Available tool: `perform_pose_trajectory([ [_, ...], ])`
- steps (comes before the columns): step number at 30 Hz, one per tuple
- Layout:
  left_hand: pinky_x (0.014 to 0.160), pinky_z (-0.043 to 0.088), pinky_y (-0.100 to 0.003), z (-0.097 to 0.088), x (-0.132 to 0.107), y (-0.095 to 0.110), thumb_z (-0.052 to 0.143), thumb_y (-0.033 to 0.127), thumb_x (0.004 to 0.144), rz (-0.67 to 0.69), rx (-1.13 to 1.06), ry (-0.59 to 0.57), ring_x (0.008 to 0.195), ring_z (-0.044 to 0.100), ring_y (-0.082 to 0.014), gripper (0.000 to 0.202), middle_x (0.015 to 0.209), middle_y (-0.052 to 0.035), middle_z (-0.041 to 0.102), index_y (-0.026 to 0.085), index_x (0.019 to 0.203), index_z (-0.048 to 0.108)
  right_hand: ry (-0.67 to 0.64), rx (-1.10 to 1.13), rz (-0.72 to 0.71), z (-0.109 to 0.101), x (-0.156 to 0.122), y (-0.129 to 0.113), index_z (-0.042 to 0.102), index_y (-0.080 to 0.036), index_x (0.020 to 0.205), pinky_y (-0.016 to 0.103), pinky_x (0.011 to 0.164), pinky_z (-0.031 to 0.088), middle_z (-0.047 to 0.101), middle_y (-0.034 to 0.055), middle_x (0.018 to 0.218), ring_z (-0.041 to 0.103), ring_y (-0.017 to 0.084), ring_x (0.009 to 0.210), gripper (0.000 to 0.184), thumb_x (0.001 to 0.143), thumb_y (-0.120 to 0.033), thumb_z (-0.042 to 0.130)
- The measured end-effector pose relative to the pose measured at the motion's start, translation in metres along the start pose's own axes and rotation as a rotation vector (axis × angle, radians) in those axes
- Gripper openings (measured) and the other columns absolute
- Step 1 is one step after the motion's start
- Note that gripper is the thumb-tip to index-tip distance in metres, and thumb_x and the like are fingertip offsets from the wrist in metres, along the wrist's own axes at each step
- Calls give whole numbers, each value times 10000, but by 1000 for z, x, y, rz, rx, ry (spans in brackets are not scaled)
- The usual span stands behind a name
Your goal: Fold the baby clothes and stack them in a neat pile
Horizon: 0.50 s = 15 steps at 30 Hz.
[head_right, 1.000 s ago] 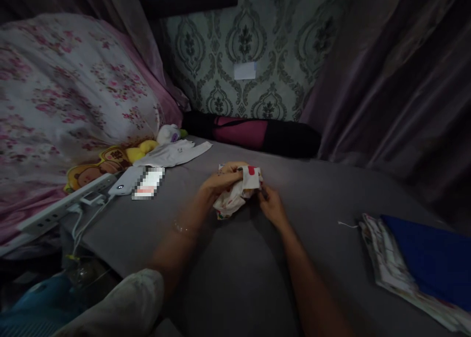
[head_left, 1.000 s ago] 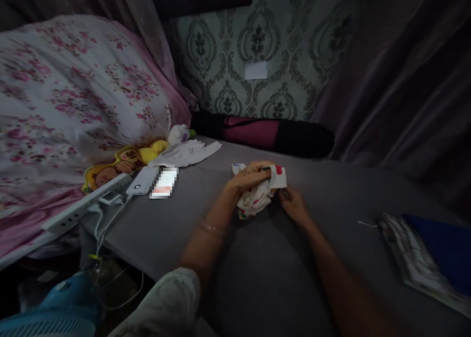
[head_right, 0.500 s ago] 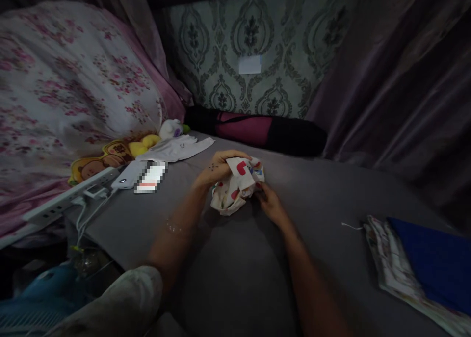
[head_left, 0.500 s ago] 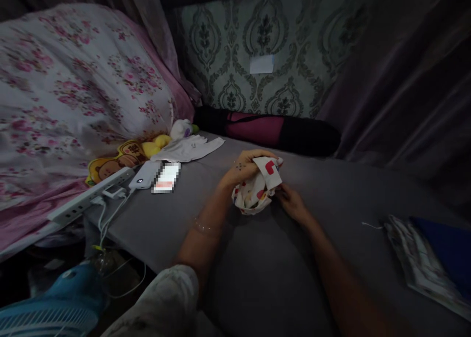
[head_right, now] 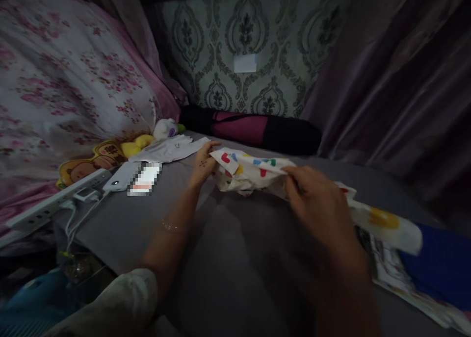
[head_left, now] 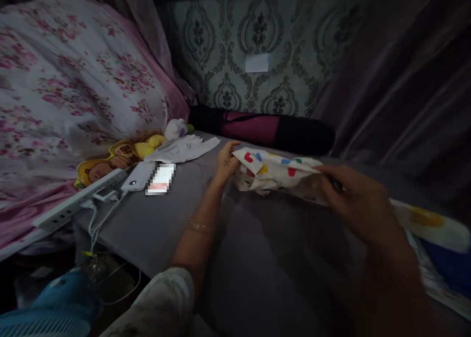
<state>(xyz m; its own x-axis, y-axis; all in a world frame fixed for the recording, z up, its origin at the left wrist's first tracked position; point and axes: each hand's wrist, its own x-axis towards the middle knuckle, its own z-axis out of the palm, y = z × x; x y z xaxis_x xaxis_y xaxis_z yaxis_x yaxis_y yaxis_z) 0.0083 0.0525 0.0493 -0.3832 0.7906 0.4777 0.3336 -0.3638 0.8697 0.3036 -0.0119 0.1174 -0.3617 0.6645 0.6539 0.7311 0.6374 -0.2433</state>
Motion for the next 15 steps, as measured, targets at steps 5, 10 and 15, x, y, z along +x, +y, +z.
perform_pose_trajectory([
  [5, 696, 490, -265, 11, -6, -2, 596, 153, 647, -79, -126, -94, 784, 630, -171, 264, 853, -35, 710, 156, 889, 703, -803, 280, 39, -2, -19, 0, 702, -255, 772, 230, 534, 414, 658, -16, 677, 570, 136, 578, 246, 873, -376, 513],
  [10, 629, 488, -248, 12, -12, 2, 584, 171, 599, -143, -234, -111, 729, 630, -166, 256, 767, -23, 714, 166, 811, 727, -964, 377, 170, 7, -16, 15, 683, -235, 704, 215, 459, 332, 566, -38, 563, 471, 105, 488, 271, 842, -421, 544],
  [15, 548, 463, -218, 11, -15, 8, 625, 207, 577, -213, -309, -133, 622, 603, -136, 272, 685, 1, 689, 170, 819, 742, -825, 422, 147, -3, -14, 11, 739, -241, 737, 224, 487, 388, 614, -27, 579, 540, 133, 540, 294, 785, -509, 629],
])
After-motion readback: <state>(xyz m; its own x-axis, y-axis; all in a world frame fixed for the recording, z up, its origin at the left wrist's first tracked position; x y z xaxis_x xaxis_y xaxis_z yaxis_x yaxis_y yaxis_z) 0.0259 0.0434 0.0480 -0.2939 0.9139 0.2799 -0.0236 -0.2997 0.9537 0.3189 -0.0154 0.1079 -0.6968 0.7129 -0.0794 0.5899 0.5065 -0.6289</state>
